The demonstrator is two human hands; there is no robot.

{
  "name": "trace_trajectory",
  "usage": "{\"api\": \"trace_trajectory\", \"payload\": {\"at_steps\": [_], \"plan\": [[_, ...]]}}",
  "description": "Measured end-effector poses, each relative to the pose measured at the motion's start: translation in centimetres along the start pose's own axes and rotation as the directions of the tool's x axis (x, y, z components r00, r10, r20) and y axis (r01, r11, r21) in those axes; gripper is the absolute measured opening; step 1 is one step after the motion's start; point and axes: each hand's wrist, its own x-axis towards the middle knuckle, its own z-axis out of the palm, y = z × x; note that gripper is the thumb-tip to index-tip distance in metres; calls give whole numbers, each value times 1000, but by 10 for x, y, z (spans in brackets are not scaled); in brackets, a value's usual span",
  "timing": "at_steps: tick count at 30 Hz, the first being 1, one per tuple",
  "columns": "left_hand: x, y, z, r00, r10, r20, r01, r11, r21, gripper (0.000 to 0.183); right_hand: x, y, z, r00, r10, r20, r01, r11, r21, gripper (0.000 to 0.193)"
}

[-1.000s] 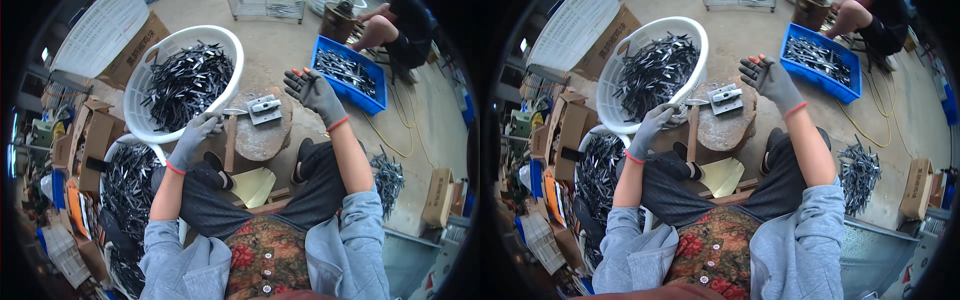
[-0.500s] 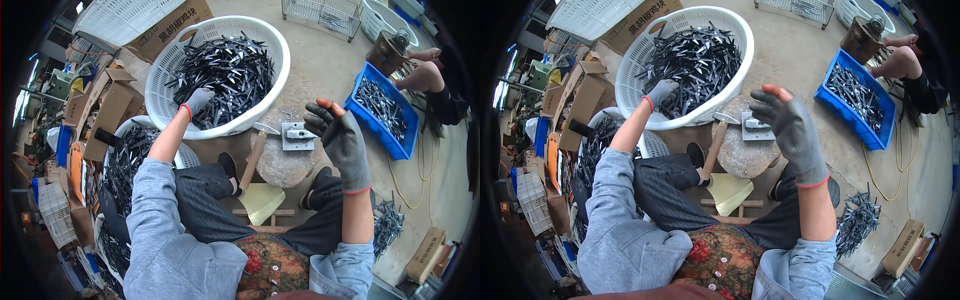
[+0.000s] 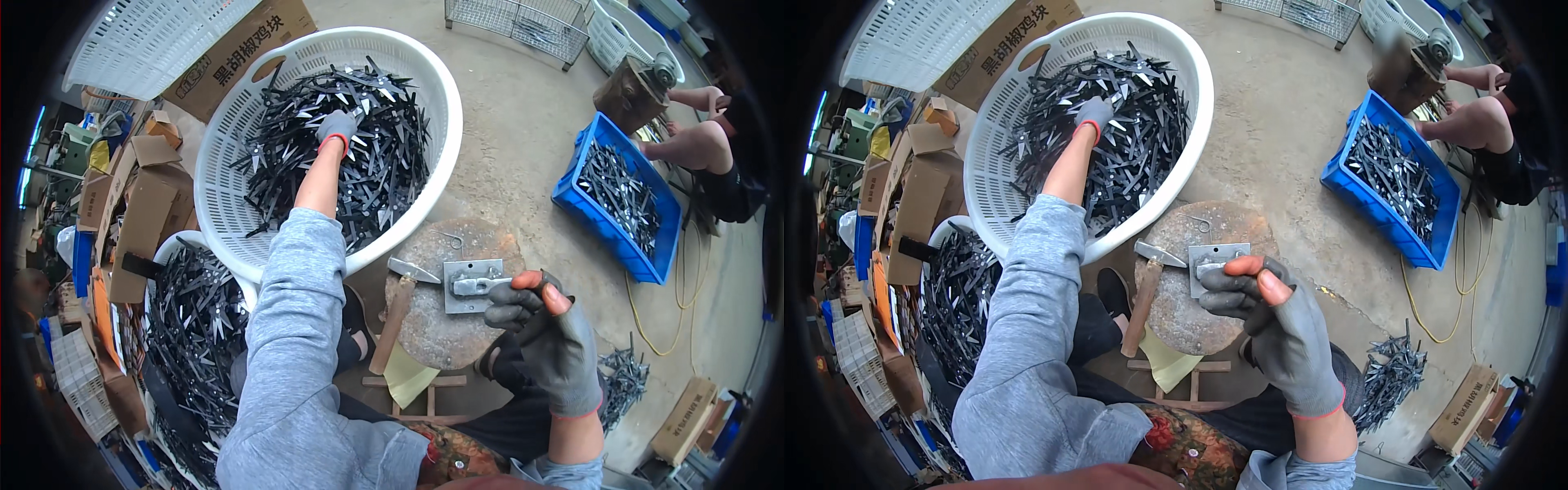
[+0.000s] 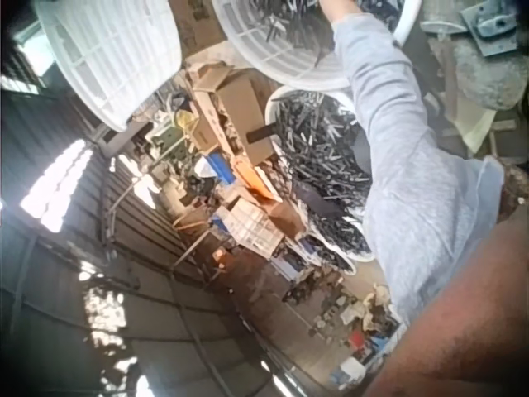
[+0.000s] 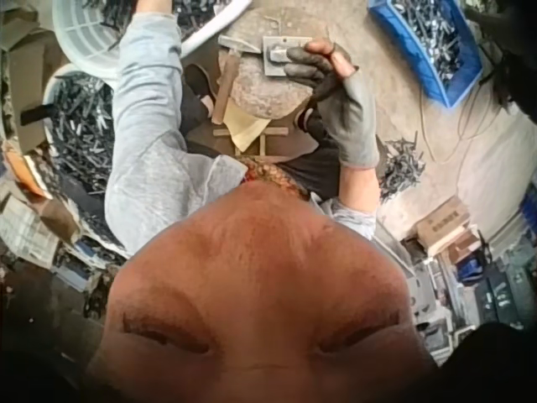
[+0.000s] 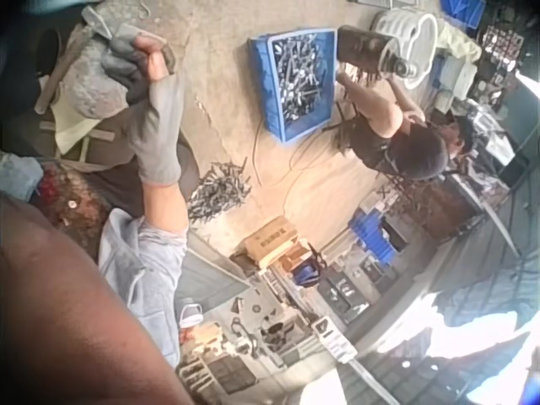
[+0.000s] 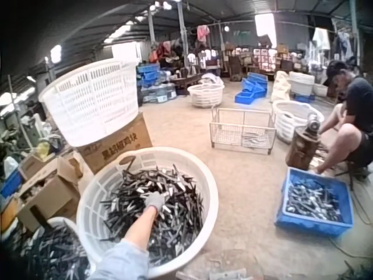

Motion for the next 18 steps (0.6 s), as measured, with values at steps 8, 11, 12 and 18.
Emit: {"api": "trace_trajectory", "payload": {"at_steps": [8,11,12,18], "plan": [[27,-53,18,968,204,-147,-247,883,-399,31,-1,-3,2,997,52,51,-53,999,12,41],[-24,-23,32,973,209,96,-37,556,-831,18,1,-2,-2,1000,-13,5,13,1000,-19,41],[-36,-28,26,972,199,124,5,510,-860,16,-1,-1,-1,999,-44,28,45,999,-24,41],[-152,-53,-81,906,374,199,-88,626,-775,15,-3,4,-6,972,-230,52,236,954,-183,40]]}}
